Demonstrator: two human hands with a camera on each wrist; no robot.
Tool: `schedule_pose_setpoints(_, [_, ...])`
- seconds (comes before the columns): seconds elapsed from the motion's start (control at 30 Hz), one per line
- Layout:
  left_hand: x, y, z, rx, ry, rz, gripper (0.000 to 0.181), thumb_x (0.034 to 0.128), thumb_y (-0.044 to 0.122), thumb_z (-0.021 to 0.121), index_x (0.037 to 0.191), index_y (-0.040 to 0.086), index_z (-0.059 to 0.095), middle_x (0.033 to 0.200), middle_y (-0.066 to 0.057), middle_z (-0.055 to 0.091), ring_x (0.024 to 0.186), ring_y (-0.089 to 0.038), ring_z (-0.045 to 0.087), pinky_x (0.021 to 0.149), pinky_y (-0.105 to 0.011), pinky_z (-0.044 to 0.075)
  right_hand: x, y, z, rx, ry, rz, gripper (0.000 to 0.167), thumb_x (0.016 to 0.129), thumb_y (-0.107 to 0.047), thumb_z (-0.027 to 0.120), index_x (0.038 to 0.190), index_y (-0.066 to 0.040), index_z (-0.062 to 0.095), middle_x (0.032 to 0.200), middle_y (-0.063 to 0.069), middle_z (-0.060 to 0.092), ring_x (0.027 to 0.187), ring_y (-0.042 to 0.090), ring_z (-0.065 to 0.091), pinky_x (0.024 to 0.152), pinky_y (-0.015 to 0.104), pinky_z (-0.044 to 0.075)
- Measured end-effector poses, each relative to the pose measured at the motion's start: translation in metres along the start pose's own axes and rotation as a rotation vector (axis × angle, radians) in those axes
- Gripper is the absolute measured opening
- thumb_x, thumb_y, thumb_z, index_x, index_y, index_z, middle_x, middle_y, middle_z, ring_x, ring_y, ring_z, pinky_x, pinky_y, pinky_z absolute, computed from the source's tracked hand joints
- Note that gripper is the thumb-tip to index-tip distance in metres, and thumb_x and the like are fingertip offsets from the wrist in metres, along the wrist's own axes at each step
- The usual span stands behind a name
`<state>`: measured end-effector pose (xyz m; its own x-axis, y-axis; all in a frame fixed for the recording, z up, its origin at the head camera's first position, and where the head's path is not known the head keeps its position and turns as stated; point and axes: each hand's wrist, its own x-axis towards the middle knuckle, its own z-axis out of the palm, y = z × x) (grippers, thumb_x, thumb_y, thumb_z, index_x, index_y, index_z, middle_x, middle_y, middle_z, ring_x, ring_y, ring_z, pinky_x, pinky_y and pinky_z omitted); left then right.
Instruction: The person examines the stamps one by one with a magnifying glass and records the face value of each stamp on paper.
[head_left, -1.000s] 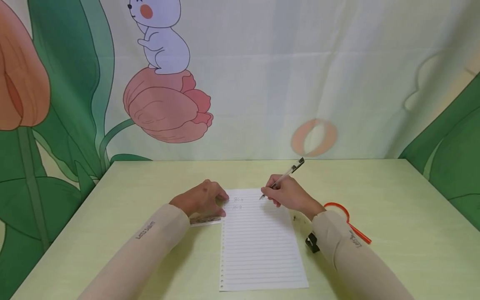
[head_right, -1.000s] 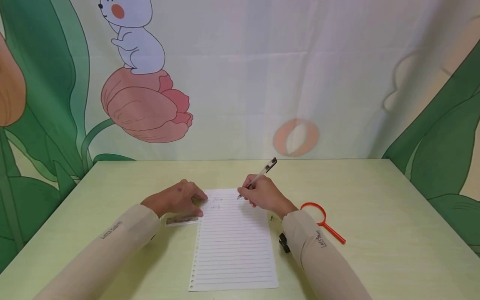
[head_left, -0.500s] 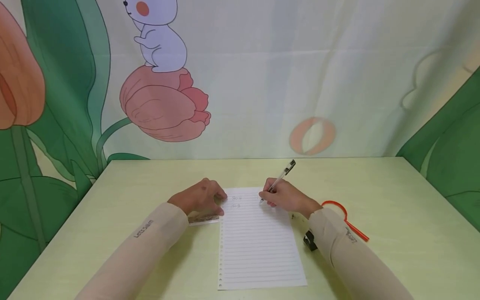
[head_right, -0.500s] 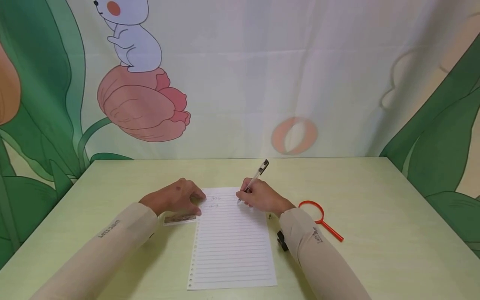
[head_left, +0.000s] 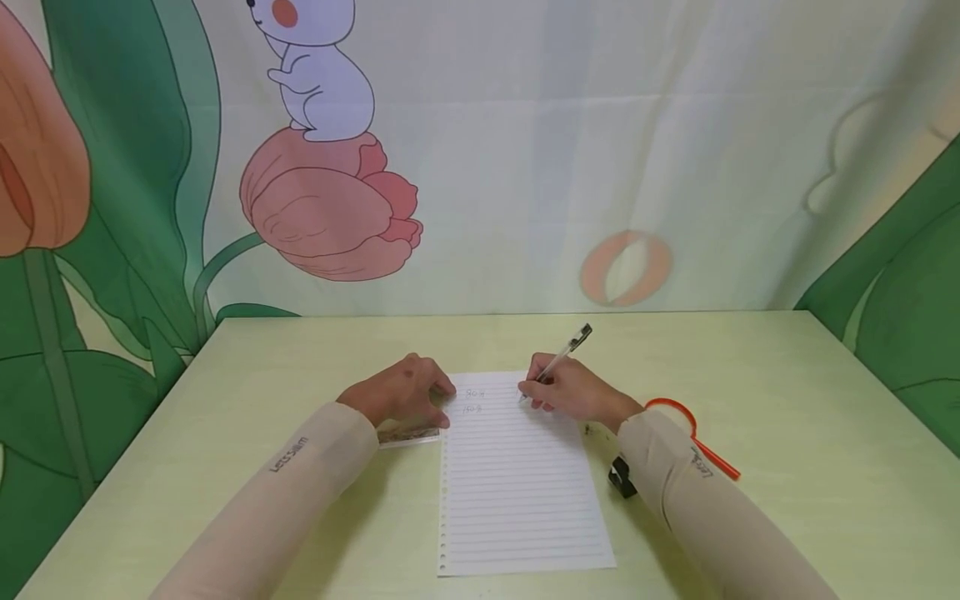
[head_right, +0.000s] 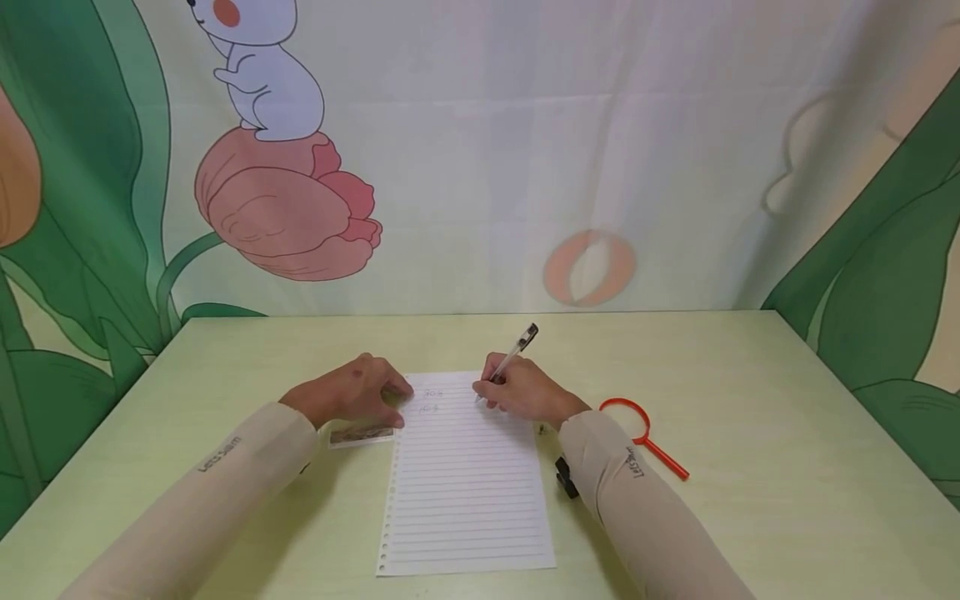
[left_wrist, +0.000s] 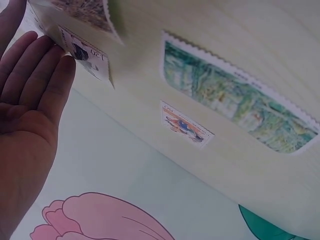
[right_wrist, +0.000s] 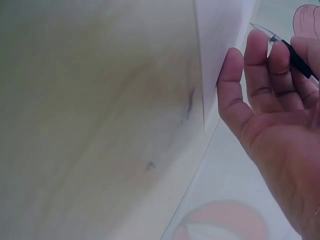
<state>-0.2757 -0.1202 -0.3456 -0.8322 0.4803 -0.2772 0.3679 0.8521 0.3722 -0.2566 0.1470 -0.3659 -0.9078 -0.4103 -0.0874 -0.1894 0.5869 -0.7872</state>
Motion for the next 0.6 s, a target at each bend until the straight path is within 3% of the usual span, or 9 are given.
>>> schedule_pose_setpoints(0.6, [0.0015,0.0017,0.0005,0.014,-0.007,-0.007,0.049,0.0805,0.024,0.086,0.125,0.011,0.072,0.131,-0.004,0.064,0.125,-0.021,0.053,0.108,-0.038,0.042,0.002,-0.0012,-0.0006,-0.124,-0.007,-0.044,0.016,0.1,-0.017,0.062,0.088,-0.008,0.056,0.08,0.004,0.071,0.067,0.017,0.063,0.064,0.029,0.05])
